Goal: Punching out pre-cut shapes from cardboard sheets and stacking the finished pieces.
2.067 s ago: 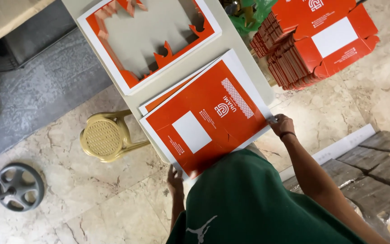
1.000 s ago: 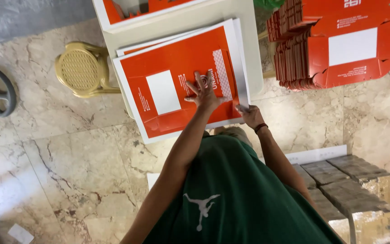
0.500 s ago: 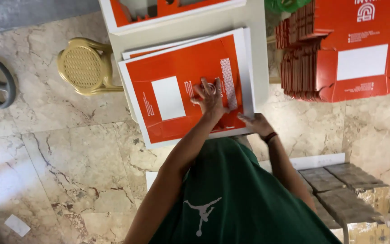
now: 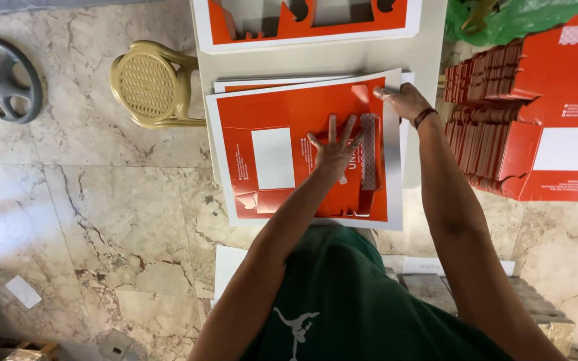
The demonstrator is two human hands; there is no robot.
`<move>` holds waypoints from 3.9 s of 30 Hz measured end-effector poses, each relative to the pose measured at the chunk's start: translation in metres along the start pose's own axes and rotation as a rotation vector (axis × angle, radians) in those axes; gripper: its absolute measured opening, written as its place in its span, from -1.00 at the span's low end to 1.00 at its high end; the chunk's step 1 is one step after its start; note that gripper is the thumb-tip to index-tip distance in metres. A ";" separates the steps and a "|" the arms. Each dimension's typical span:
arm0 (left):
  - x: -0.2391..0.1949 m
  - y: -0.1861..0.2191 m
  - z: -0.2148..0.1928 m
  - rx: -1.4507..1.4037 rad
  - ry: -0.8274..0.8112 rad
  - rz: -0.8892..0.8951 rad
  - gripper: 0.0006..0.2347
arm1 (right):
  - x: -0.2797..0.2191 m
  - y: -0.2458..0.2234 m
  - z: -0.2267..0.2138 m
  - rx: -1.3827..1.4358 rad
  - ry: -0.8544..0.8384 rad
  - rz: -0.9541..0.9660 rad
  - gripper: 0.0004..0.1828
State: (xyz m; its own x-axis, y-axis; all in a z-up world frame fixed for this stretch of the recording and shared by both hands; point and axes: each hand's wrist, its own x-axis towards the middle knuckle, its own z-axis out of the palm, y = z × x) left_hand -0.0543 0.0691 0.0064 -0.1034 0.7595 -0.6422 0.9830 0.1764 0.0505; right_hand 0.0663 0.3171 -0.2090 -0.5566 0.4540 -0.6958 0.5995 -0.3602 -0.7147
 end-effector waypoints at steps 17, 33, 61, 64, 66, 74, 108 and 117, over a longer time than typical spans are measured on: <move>0.007 -0.015 0.006 -0.277 -0.041 0.116 -0.03 | -0.255 -0.017 0.032 -0.210 0.005 0.354 -0.46; 0.031 -0.230 0.067 -0.220 0.427 0.114 -0.42 | -0.309 0.139 0.338 1.211 0.407 0.394 0.12; -0.049 -0.020 0.085 0.077 -0.137 0.362 -0.14 | -0.313 0.107 0.322 0.580 0.591 -0.056 -0.38; -0.042 -0.043 0.089 -0.001 -0.121 0.438 -0.27 | -0.290 0.157 0.316 0.613 0.589 0.129 -0.19; -0.059 -0.059 0.094 -0.040 -0.122 0.472 -0.34 | -0.272 0.206 0.321 0.779 0.566 0.133 -0.17; -0.097 -0.069 0.109 0.421 0.122 0.335 0.24 | -0.340 0.101 0.328 0.243 0.615 -0.384 -0.62; -0.121 -0.154 0.122 0.105 -0.160 0.383 0.05 | -0.352 0.034 0.442 0.527 0.453 0.351 -0.38; -0.098 -0.169 0.130 0.159 -0.092 0.270 0.12 | -0.399 -0.036 0.435 0.380 0.244 -0.093 -0.20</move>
State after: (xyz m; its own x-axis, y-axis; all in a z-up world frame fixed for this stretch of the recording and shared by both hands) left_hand -0.1909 -0.1160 -0.0386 0.1714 0.7044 -0.6888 0.9852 -0.1289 0.1133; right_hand 0.0162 -0.2058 0.0635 -0.4190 0.6612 -0.6223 0.2747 -0.5609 -0.7810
